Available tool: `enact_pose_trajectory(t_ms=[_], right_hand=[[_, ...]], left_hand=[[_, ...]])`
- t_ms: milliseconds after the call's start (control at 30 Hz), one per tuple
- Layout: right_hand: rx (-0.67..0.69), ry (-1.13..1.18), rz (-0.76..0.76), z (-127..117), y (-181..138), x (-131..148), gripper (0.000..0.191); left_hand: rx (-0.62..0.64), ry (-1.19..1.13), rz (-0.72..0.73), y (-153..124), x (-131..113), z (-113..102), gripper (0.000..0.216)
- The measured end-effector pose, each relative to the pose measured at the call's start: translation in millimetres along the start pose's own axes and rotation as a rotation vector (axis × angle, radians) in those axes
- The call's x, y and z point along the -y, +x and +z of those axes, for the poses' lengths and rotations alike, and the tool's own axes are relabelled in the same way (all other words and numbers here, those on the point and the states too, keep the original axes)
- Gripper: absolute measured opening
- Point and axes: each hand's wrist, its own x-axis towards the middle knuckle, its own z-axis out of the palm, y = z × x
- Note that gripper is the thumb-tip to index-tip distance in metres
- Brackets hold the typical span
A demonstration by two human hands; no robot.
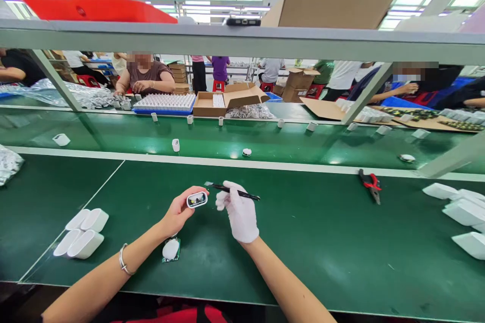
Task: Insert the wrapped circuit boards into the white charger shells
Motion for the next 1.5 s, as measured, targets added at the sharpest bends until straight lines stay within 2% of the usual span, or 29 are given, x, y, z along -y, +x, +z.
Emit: enact_pose_trajectory(t_ms=[100,167,300,433,733,900,1033,1200,1333,1500], right_hand=[[-0.114,-0.208,-0.251,-1,-5,-2,0.028],[-0.093,-0.285,-0.318,-2,-9,0,0.027],[0.001,-0.201,-0.17,2,-12,2,0.034],[0.017,-0.154,-0.056,4,-12,-1,0.038],[0.03,-0.146,-0.06,7,-14,-8,0.034],[0.087,-0.119,0.02,9,-13,-10,0.036],[0.04,-0.124,0.008,4,-8,-9,0.039],[0.046,-0.147,0.012,3,-9,-4,0.039],[0.051,-0.211,0.021,7,-11,-3,0.04],[0.008,-0.261,-0.074,8,-16,1,0.036]], left_hand=[[-0.017,-0.069,-0.05,0,1,0,0.05],[-0.028,-0.143,-0.077,1,2,0,0.051],[-0.026,-0.228,-0.132,1,3,1,0.048],[-0.021,-0.237,-0.171,1,1,2,0.046],[-0.007,-0.206,-0.198,0,-1,2,0.05],[0.06,-0.097,-0.175,-2,0,1,0.052],[0.073,-0.024,-0.168,-3,0,-2,0.053],[0.065,0.068,-0.085,-3,1,-4,0.052],[0.104,0.16,0.0,-2,0,-6,0.056],[0.123,0.26,0.115,-2,-3,-7,0.063]])
